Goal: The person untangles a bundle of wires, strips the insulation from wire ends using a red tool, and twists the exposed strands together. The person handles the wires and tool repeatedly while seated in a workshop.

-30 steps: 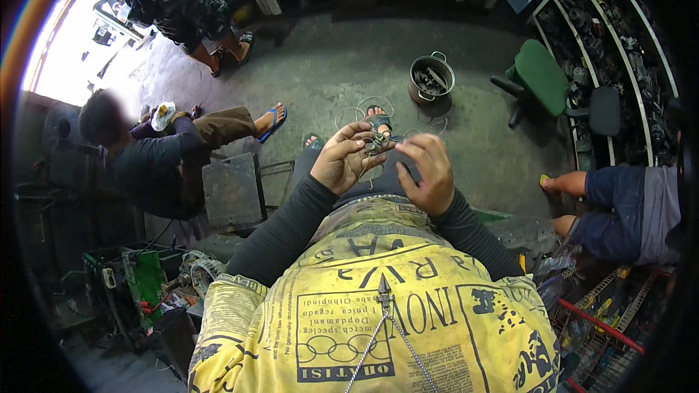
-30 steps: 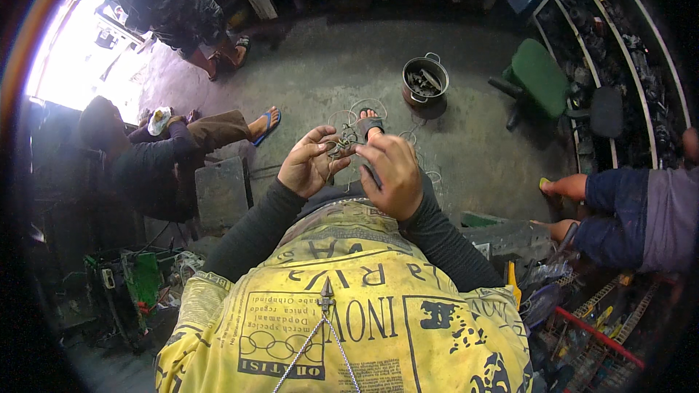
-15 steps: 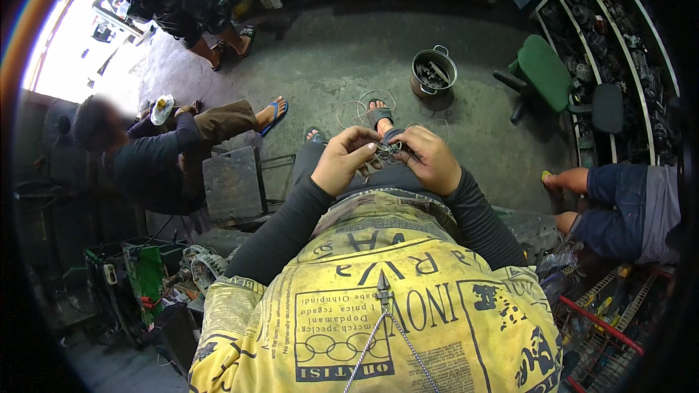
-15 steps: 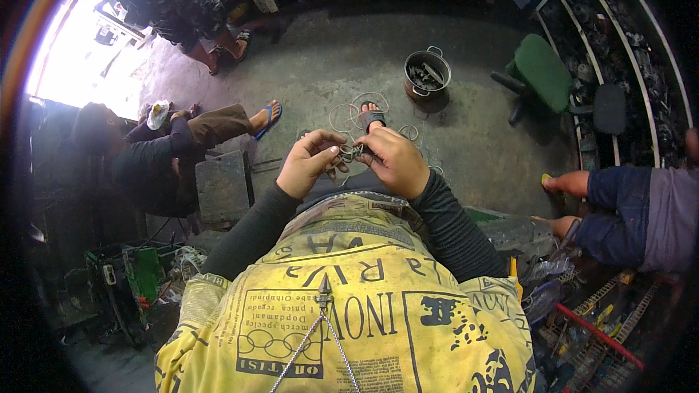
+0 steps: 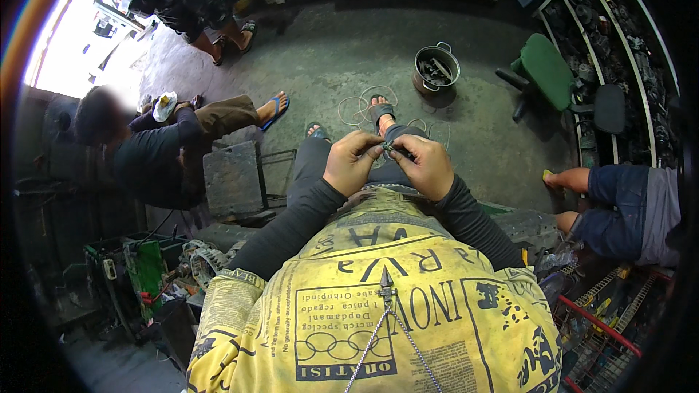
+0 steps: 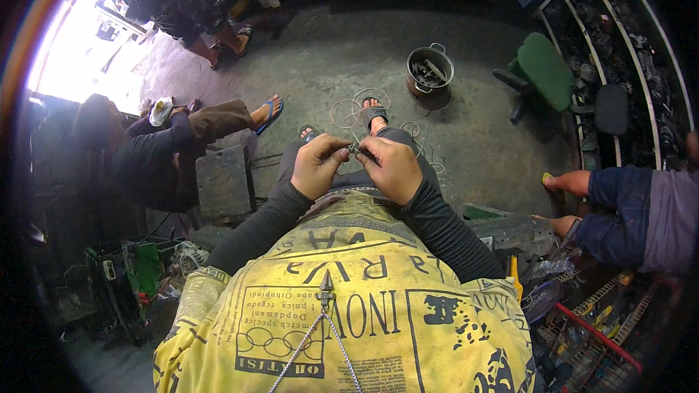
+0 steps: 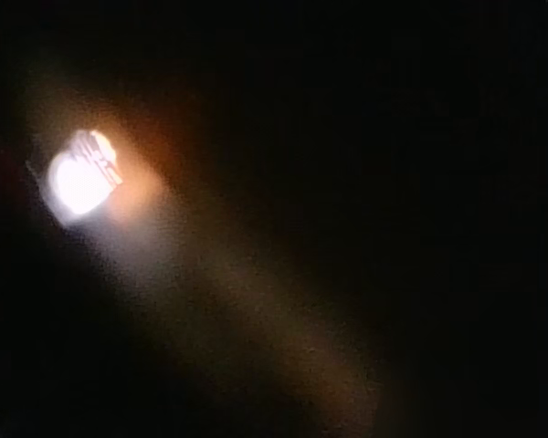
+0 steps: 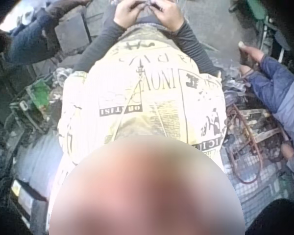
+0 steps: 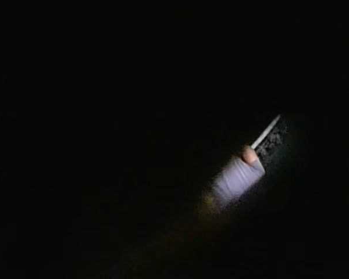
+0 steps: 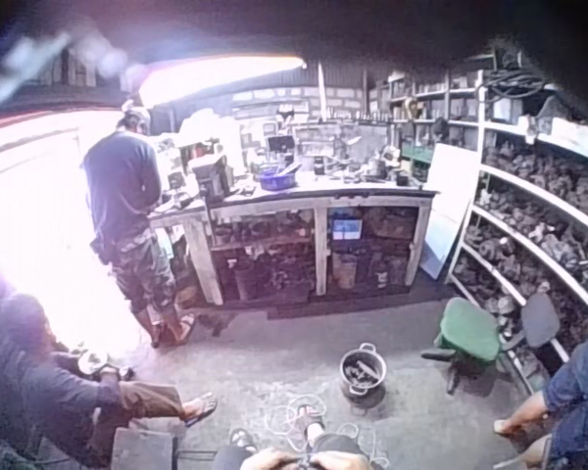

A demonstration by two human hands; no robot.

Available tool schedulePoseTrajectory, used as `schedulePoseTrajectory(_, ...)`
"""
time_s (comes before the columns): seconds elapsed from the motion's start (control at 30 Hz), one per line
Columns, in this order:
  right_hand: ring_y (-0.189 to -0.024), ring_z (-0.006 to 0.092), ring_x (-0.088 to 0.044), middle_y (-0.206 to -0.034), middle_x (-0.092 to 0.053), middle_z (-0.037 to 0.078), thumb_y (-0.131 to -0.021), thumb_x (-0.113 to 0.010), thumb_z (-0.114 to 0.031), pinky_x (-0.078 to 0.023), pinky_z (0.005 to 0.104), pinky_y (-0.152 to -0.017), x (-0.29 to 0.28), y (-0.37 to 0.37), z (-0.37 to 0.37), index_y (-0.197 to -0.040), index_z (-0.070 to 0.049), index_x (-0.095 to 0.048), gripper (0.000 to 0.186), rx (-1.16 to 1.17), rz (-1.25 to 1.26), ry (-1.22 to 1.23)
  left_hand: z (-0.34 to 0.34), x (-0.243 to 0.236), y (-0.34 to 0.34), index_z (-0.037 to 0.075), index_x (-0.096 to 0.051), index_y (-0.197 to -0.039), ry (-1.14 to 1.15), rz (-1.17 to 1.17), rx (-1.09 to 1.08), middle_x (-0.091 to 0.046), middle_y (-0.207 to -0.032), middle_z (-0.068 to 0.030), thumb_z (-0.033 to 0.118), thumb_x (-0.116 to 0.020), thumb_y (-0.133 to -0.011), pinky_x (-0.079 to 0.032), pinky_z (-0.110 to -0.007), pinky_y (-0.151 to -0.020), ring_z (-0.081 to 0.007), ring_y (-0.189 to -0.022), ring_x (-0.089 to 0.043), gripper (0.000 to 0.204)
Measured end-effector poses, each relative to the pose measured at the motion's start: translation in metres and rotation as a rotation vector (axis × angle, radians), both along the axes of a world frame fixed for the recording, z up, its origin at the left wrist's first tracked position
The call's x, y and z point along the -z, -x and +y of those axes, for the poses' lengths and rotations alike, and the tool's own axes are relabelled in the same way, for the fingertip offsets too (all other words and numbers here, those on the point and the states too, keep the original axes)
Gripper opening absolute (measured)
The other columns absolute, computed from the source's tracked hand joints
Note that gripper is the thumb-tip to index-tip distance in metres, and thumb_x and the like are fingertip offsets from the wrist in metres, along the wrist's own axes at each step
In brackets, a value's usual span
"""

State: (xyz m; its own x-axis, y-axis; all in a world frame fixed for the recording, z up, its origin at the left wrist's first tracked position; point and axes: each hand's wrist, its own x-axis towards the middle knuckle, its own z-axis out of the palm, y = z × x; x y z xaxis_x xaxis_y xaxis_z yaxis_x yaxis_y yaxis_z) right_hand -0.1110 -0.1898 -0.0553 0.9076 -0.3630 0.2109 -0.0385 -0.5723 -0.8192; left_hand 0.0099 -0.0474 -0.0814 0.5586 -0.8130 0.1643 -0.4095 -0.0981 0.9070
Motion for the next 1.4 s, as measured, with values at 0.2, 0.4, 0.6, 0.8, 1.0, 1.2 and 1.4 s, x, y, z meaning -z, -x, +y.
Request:
schedulePoseTrajectory(0.2,-0.077,0.0346,-0.063,-0.081,-0.063,0.018,-0.083,-0.061,-0.011,-0.048,0.0384,-0.066,0.006,0.001,0.009,-0.091,-0.002,-0.06,0.013,0.041,0.037,-0.102,-0.003,0.022,0.008,-0.003,-0.062,-0.091,0.076,0.537,-0.178,-0.066,-0.087,-0.0065,0.005,-0.062,-0.088,-0.047,-0.023,-0.068,-0.0102,-0.074,-0.058,0.008)
schedulePoseTrajectory(0.4,-0.08,0.0369,-0.062,-0.086,-0.063,0.02,-0.085,-0.055,-0.009,-0.048,0.0408,-0.068,0.011,-0.002,0.013,-0.096,0.002,-0.056,0.016,0.07,-0.014,-0.014,-0.004,0.037,0.006,-0.002,-0.061,-0.086,-0.05,0.179,-0.246,-0.062,-0.075,-0.0081,0.012,-0.067,-0.084,-0.046,-0.027,-0.062,-0.0119,-0.066,-0.056,0.015)
schedulePoseTrajectory(0.6,-0.075,0.031,-0.062,-0.081,-0.061,0.017,-0.087,-0.053,-0.007,-0.048,0.0369,-0.067,0.023,-0.003,0.004,-0.097,0.0,-0.053,0.013,0.043,-0.001,-0.034,-0.003,0.031,-0.002,0.001,-0.057,-0.086,-0.045,0.475,-0.272,-0.056,-0.078,-0.0013,0.012,-0.055,-0.094,-0.046,-0.023,-0.063,-0.0087,-0.07,-0.054,0.013)
schedulePoseTrajectory(0.8,-0.089,0.0189,-0.057,-0.097,-0.057,0.009,-0.087,-0.05,-0.004,-0.05,0.0341,-0.076,0.041,-0.004,-0.009,-0.095,-0.005,-0.05,0.008,0.253,-0.184,-1.114,0.011,0.024,-0.033,0.006,-0.056,-0.092,0.025,0.832,-0.405,-0.055,-0.082,0.0006,0.021,-0.05,-0.097,-0.045,-0.026,-0.059,-0.01,-0.072,-0.056,0.017)
schedulePoseTrajectory(1.0,-0.093,0.0217,-0.051,-0.088,-0.051,0.009,-0.078,-0.054,-0.006,-0.043,0.0424,-0.092,0.035,0.009,-0.034,-0.079,-0.007,-0.05,0.004,-0.157,-0.515,-1.385,0.026,0.046,-0.054,0.007,-0.058,-0.092,-0.038,0.825,-0.478,-0.058,-0.081,0.001,0.023,-0.053,-0.096,-0.041,-0.024,-0.06,-0.0104,-0.071,-0.056,0.017)
schedulePoseTrajectory(1.2,-0.077,0.0143,-0.051,-0.072,-0.051,0.003,-0.086,-0.057,-0.01,-0.043,0.0273,-0.07,0.026,0.014,-0.048,-0.073,-0.005,-0.052,0.015,-0.213,-0.402,-1.236,0.025,0.051,-0.052,0.006,-0.059,-0.09,-0.028,0.547,-0.31,-0.058,-0.08,0.0009,0.021,-0.053,-0.095,-0.04,-0.023,-0.063,-0.0075,-0.072,-0.051,0.017)
schedulePoseTrajectory(1.4,-0.067,0.0073,-0.053,-0.077,-0.061,0.002,-0.085,-0.065,-0.011,-0.043,0.022,-0.06,-0.006,0.023,-0.049,-0.087,0.001,-0.064,0.012,-0.265,0.345,-0.646,0.021,0.025,-0.04,0.001,-0.056,-0.088,0.045,0.409,-0.198,-0.057,-0.08,-0.0008,0.018,-0.052,-0.096,-0.043,-0.025,-0.07,-0.0087,-0.074,-0.051,0.018)
